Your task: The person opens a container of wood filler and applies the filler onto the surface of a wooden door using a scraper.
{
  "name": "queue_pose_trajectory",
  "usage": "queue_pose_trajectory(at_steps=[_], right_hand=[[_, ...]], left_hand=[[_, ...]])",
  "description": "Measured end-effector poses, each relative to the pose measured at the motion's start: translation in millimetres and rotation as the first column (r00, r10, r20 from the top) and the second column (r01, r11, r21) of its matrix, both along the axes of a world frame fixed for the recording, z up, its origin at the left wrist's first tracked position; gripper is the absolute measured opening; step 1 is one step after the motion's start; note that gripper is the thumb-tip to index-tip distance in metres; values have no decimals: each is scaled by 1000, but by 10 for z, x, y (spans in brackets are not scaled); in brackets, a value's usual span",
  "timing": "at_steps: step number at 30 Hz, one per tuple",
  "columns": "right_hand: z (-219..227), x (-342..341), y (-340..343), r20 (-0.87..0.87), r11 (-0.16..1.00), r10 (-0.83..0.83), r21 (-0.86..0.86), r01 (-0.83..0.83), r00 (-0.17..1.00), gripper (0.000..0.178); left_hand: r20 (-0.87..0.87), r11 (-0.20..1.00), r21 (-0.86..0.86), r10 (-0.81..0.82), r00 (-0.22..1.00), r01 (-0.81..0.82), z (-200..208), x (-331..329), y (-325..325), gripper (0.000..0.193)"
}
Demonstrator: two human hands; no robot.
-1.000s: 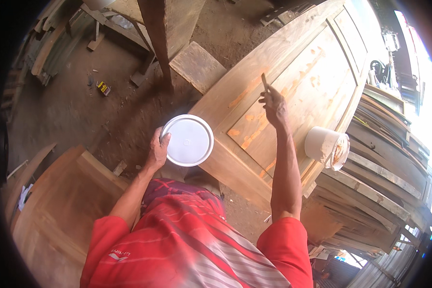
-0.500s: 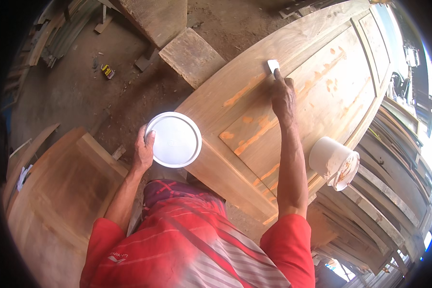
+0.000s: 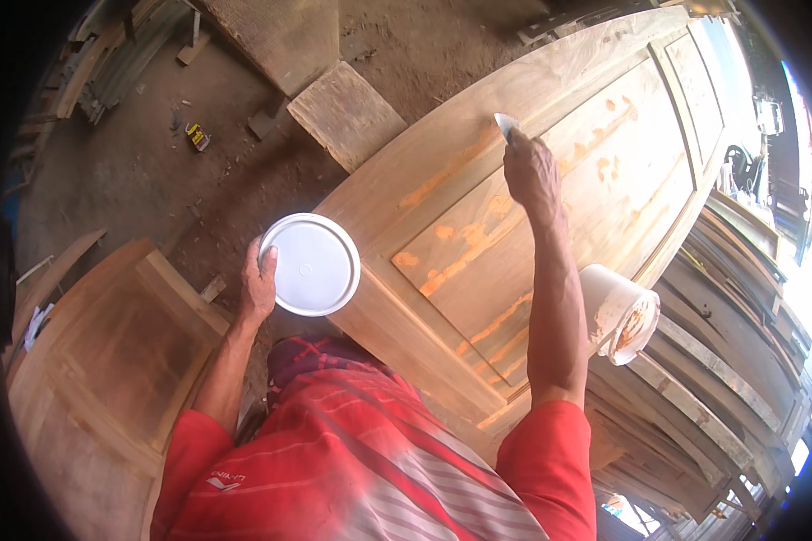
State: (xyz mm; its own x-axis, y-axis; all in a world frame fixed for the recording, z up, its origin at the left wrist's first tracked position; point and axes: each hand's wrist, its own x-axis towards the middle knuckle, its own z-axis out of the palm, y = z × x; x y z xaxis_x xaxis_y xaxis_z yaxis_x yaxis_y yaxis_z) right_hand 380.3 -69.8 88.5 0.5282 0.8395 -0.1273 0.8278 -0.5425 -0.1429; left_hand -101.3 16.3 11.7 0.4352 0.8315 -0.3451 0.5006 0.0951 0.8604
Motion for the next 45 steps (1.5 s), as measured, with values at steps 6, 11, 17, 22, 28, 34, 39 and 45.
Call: queue_pose_trajectory(at_steps=[6,11,17,22,28,34,39,45], right_hand=[[315,-270,242,-177,954,91,-268,-136,980,33],[-347,-299,-358,-33,999,20,26,-19,999,38],[68,-307,36,-186,1000,-15,23,19,982,34],[-3,-321,-60,-184,1000,-1,27,6,983,35],[-44,-359,-98,-227,1000,-1,24,7,974,34],[-68,-145,-149,-196,999,20,-30,-26,980,27],[643,-846,-243,-730,974,-192,-223,37,656,35],[704,-1603,-1237,-987,732,-154,-142,666,-41,33]], left_hand=[[-32,999,0,42,999,-42,-30,-118,-67,45],[-60,1000,-1,11,998,-11,-10,-15,-2,45],[-62,998,0,55,997,-55,-6,-47,-80,46],[-101,999,-23,34,994,-37,11,-21,-38,47],[-127,1000,-5,17,992,-18,59,-38,-2,46],[-142,999,9,-32,989,34,167,28,13,47],[-179,997,66,-19,984,32,-5,-86,-18,48],[-226,964,-37,-265,937,263,144,-81,266,43]])
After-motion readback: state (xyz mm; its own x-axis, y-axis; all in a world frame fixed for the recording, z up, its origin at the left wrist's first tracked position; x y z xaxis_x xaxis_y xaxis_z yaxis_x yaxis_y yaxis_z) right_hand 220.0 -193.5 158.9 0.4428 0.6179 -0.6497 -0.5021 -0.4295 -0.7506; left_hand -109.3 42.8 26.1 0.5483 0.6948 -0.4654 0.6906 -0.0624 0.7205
